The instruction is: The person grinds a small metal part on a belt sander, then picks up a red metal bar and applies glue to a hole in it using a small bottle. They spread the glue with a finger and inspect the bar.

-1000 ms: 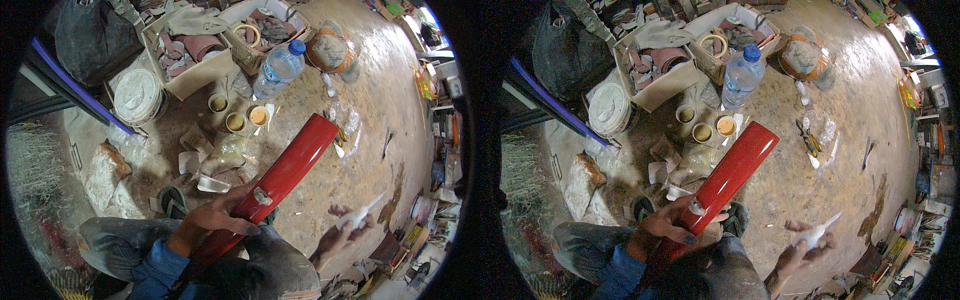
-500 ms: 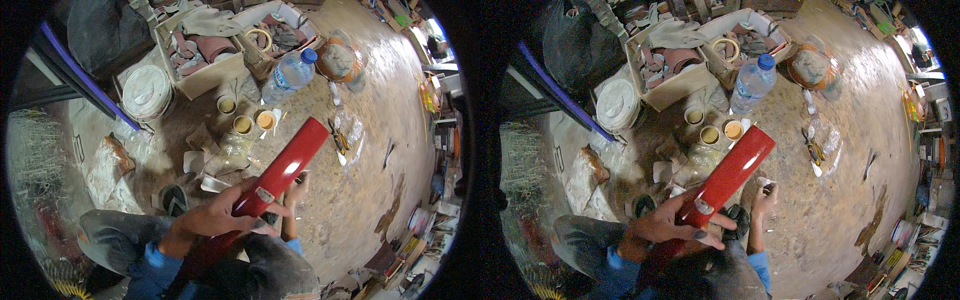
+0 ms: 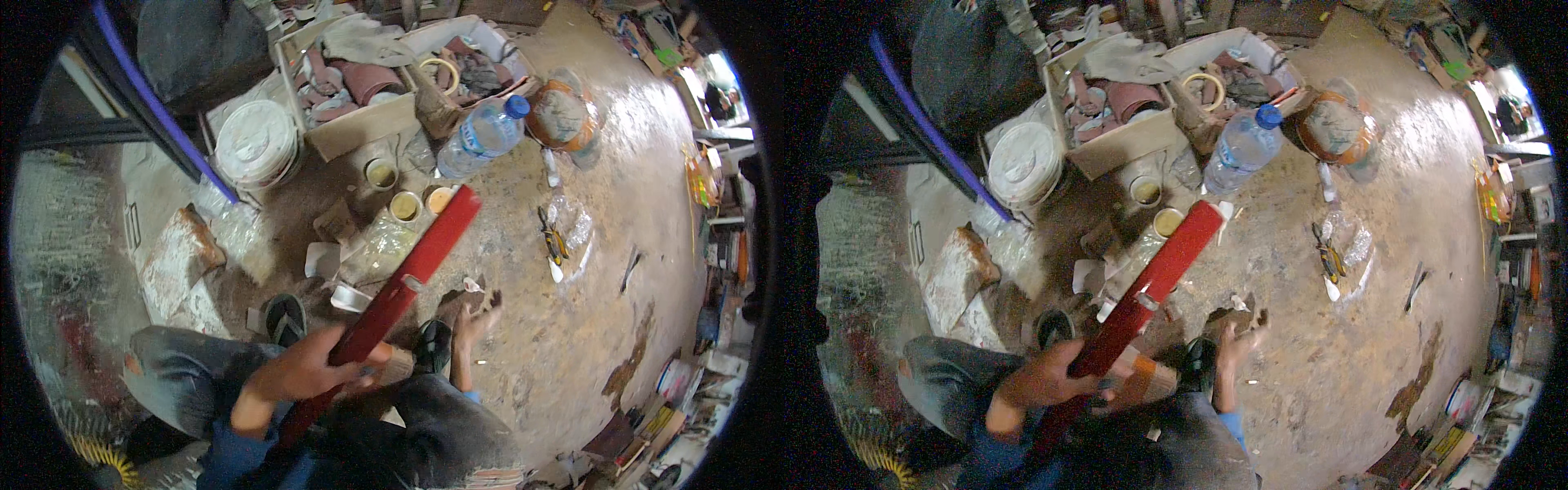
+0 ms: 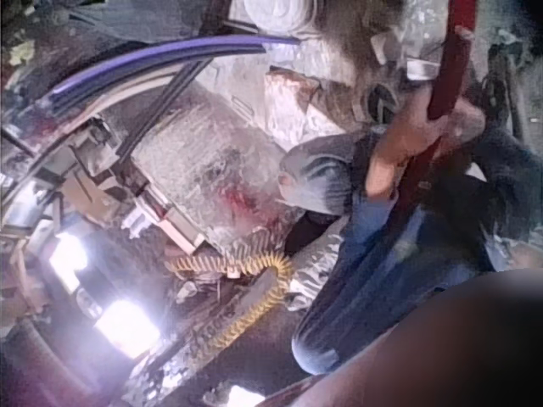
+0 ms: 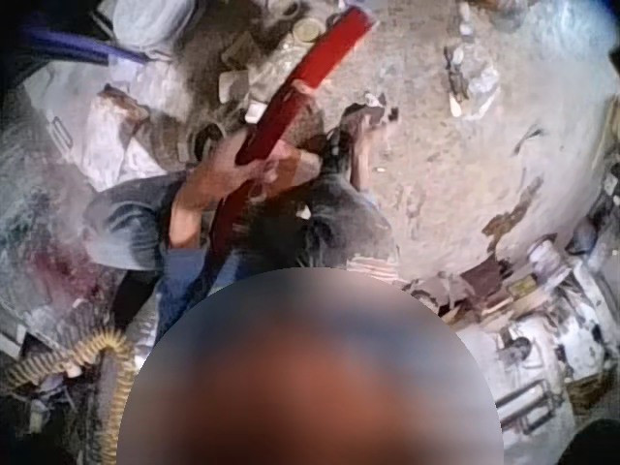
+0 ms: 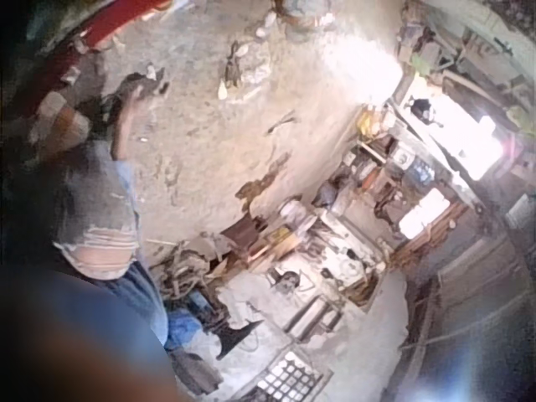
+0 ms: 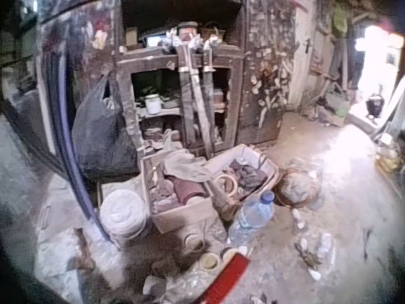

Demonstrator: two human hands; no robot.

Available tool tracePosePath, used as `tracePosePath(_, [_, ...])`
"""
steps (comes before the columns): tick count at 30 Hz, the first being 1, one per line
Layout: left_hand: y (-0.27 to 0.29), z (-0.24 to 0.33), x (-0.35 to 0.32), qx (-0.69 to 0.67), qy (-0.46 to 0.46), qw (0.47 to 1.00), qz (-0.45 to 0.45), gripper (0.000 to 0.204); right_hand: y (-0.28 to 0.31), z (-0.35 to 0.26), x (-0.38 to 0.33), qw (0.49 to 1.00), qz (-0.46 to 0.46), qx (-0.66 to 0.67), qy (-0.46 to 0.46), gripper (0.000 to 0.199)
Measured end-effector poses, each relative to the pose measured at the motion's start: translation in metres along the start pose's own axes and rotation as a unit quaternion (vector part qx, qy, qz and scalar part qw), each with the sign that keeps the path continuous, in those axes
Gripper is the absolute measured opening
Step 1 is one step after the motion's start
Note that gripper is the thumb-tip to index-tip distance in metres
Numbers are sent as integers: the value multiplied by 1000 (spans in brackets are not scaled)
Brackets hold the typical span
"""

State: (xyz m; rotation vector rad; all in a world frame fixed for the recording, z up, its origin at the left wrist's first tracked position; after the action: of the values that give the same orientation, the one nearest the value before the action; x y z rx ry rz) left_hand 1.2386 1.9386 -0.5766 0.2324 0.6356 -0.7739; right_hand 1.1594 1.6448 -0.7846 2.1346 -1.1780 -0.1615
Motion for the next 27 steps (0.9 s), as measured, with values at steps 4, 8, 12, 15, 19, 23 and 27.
tracePosePath(4, [5, -30, -24, -129, 43, 989, 56, 49, 54, -66, 21, 995, 88, 18, 33, 41])
tracePosePath(8, [15, -26, -16, -27, -27, 999, 34, 50, -5, -114, 92, 973, -214, 16, 88, 19])
tracePosePath(12, [25, -21, -21, -111, -31, 992, 50, 58, -123, -123, 127, 867, -281, -247, 328, 22])
tracePosePath(15, [30, -32, -24, -248, -24, 968, 26, 63, -178, -91, 134, 808, -335, -353, 333, 19])
tracePosePath(19, [34, -62, -12, -246, -3, 969, 30, 75, -207, -62, 135, 847, -324, -316, 280, 13])
tracePosePath(23, [33, -72, -2, -234, 8, 972, 17, 67, -215, -59, 131, 848, -315, -318, 284, 9])
tracePosePath(27, [28, -60, 2, -322, 1, 947, -17, 58, -217, -56, 128, 851, -324, -319, 263, 9])
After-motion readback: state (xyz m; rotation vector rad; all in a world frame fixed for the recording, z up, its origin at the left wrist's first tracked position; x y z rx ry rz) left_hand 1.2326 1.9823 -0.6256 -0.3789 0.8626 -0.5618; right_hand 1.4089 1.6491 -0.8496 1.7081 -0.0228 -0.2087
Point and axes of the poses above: each hand's wrist, its own x-axis towards the middle knuckle, its own y-axis out of the back of the hand, z = x × y, the point moved 4 cm from there along x, towards the middle knuckle, and after that the axes turned 3 degrees about z, right-handed, at the moved point
